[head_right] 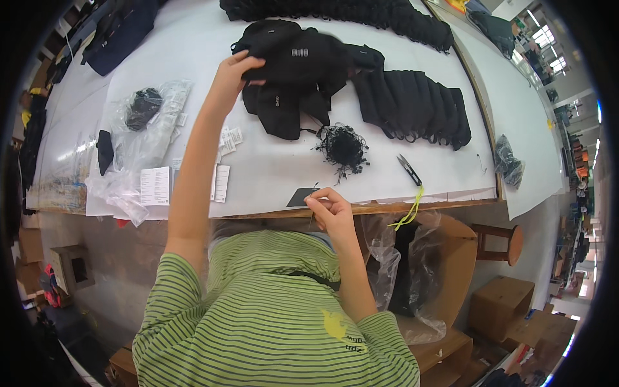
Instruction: Assembling small black zippered carrying cases by inserting labels and silica gel packets.
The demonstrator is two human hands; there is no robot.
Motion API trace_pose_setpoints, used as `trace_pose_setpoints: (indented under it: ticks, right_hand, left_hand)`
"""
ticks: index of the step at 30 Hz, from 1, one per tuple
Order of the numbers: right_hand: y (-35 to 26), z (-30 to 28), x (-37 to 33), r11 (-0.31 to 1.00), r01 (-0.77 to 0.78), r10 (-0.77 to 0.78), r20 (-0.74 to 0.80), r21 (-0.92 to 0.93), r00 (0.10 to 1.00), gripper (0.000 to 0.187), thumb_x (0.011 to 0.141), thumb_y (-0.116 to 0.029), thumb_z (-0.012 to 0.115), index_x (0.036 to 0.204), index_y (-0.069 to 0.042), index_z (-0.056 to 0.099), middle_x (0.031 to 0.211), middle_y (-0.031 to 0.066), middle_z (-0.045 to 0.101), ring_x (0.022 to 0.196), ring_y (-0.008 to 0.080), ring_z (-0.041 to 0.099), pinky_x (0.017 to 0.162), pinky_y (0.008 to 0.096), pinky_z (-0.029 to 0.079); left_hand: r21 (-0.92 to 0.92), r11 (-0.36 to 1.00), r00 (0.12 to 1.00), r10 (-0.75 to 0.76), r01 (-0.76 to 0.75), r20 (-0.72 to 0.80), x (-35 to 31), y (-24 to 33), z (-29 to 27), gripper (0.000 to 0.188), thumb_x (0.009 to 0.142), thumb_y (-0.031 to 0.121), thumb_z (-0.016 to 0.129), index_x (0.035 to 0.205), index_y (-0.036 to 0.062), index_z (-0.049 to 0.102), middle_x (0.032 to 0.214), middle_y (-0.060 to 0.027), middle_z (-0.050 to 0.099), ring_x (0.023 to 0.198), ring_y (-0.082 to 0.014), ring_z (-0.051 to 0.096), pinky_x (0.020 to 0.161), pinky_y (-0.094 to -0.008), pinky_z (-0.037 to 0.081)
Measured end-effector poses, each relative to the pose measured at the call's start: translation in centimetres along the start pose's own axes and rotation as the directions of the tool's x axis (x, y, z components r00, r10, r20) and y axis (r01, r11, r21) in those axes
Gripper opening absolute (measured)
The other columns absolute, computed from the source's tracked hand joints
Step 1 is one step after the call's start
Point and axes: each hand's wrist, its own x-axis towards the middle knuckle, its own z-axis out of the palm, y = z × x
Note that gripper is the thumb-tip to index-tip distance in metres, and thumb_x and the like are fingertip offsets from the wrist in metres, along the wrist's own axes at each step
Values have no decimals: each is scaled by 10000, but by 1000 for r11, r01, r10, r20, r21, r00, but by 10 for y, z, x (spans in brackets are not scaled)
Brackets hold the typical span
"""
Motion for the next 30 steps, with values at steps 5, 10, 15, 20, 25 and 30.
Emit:
trace_pose_setpoints:
  ticks: [5,10,15,20,25,30]
  right_hand:
    - [-1,5,0,975,-68,108,181,-211,978,82,873,-120,659,882,-46,624,602,-87,473,499,-15,333,464,186,230]
    - [1,1,-6,944,-97,191,282,-316,940,104,863,-138,673,885,-44,632,615,-88,487,551,-20,382,502,177,259]
    - [-3,-3,-15,930,-87,160,179,-356,971,122,854,-139,678,884,-31,630,624,-80,489,553,-5,393,514,187,287]
    - [-13,-6,-9,820,-38,174,187,-571,967,125,837,-147,675,862,-34,631,555,-58,462,517,15,387,501,213,294]
    - [-2,31,-2,655,172,-136,109,-736,985,91,834,-166,652,869,-84,640,478,19,412,431,109,386,452,272,305]
    - [2,59,8,579,294,-207,211,-760,955,90,838,-170,644,908,-113,641,492,48,446,426,176,403,455,298,339]
  left_hand:
    - [558,808,918,-347,187,195,-47,-22,-32,360,790,157,667,1106,-1,597,917,-91,652,806,-120,612,673,-263,495]
    - [902,409,972,233,-139,44,-98,-60,-28,364,710,49,656,1068,75,600,1185,-135,557,1124,-332,492,939,-430,391]
    - [769,378,855,165,-516,492,-184,-83,15,389,661,15,664,1020,157,620,1267,-76,487,1178,-322,414,986,-449,323]
    - [814,380,887,322,-440,330,-205,-109,19,334,652,48,698,965,148,639,1194,-62,518,1080,-293,449,937,-417,351]
    - [778,625,973,217,-73,-83,-228,-91,17,262,674,43,698,926,106,666,970,-49,591,814,-218,503,759,-344,409]
    - [548,836,992,37,37,-124,-231,-68,14,89,719,32,712,798,28,672,739,-58,576,653,-144,470,610,-273,402]
